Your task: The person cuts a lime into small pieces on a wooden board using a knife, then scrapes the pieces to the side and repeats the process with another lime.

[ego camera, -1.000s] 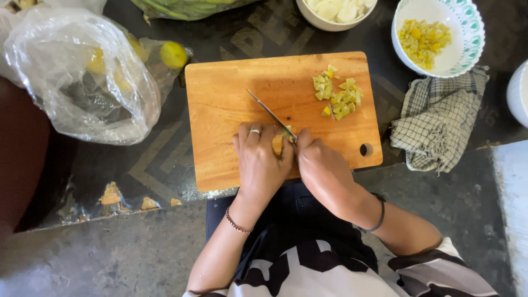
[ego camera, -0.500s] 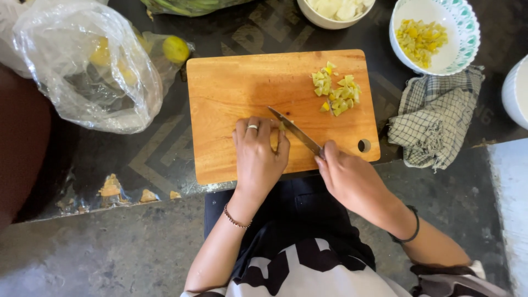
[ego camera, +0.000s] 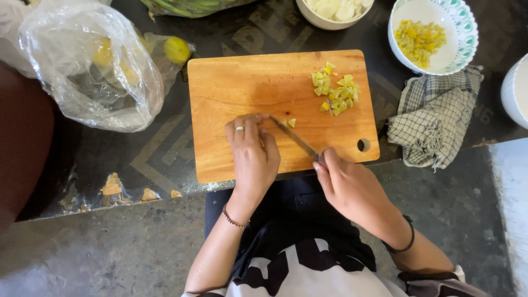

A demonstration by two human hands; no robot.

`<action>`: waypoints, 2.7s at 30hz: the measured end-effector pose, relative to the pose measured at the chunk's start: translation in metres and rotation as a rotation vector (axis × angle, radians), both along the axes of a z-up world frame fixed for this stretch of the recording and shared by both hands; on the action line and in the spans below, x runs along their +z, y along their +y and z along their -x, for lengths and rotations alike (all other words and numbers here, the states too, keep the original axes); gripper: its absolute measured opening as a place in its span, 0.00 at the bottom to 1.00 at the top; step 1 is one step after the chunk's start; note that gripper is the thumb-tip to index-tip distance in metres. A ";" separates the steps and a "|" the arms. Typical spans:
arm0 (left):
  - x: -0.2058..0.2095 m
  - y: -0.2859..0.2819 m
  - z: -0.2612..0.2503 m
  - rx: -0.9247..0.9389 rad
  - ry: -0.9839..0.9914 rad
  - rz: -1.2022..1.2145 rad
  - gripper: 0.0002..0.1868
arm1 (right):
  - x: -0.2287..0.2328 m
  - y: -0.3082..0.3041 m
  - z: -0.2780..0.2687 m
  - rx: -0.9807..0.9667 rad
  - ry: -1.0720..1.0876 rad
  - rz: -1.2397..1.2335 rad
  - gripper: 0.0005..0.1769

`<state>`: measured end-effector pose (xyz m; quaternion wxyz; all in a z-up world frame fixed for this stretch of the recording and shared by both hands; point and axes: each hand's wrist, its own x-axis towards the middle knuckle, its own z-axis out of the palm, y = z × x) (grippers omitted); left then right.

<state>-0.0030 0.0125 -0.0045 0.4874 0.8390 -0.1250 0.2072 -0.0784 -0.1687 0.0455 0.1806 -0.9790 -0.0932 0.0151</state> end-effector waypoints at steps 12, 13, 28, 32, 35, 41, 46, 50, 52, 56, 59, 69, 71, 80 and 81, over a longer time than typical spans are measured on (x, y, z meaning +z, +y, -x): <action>-0.009 -0.011 0.004 0.063 -0.058 -0.467 0.20 | 0.002 -0.051 -0.026 -0.246 0.138 -0.044 0.16; -0.008 -0.011 0.003 0.064 -0.059 -0.469 0.20 | 0.002 -0.055 -0.030 -0.245 0.138 -0.046 0.16; -0.011 -0.013 0.003 0.053 -0.049 -0.470 0.21 | 0.008 -0.084 -0.116 -0.440 0.055 -0.299 0.16; -0.013 -0.013 0.003 0.050 -0.057 -0.498 0.21 | 0.009 -0.082 -0.122 -0.427 0.067 -0.298 0.14; -0.014 -0.014 0.003 0.053 -0.066 -0.502 0.21 | 0.010 -0.080 -0.125 -0.429 0.098 -0.275 0.14; -0.014 -0.014 0.002 0.068 -0.067 -0.476 0.21 | 0.016 -0.070 -0.126 -0.400 0.080 -0.289 0.13; -0.017 -0.014 0.003 0.078 -0.074 -0.457 0.21 | 0.006 -0.078 -0.132 -0.311 0.035 -0.281 0.13; -0.016 -0.014 0.003 0.072 -0.074 -0.429 0.22 | 0.012 -0.073 -0.134 -0.361 0.103 -0.219 0.14; -0.016 -0.014 0.003 0.073 -0.071 -0.420 0.22 | 0.015 -0.070 -0.135 -0.368 0.121 -0.194 0.14; -0.014 -0.014 0.004 0.068 -0.074 -0.414 0.23 | 0.020 -0.065 -0.132 -0.425 0.172 -0.168 0.19; -0.015 -0.013 0.005 0.067 -0.075 -0.404 0.23 | 0.012 -0.075 -0.124 -0.364 0.030 -0.126 0.19; -0.007 -0.007 0.007 -0.053 -0.058 -0.289 0.30 | 0.000 -0.008 -0.091 -0.082 0.066 -0.182 0.14; -0.007 -0.007 0.008 -0.057 -0.053 -0.281 0.28 | -0.010 -0.009 -0.090 -0.054 0.050 -0.197 0.14; -0.006 -0.011 0.005 -0.049 -0.079 -0.266 0.20 | 0.004 -0.022 -0.059 -0.085 0.019 -0.363 0.15; -0.003 -0.012 0.003 -0.047 -0.085 -0.263 0.20 | 0.005 -0.025 -0.054 -0.116 0.028 -0.381 0.14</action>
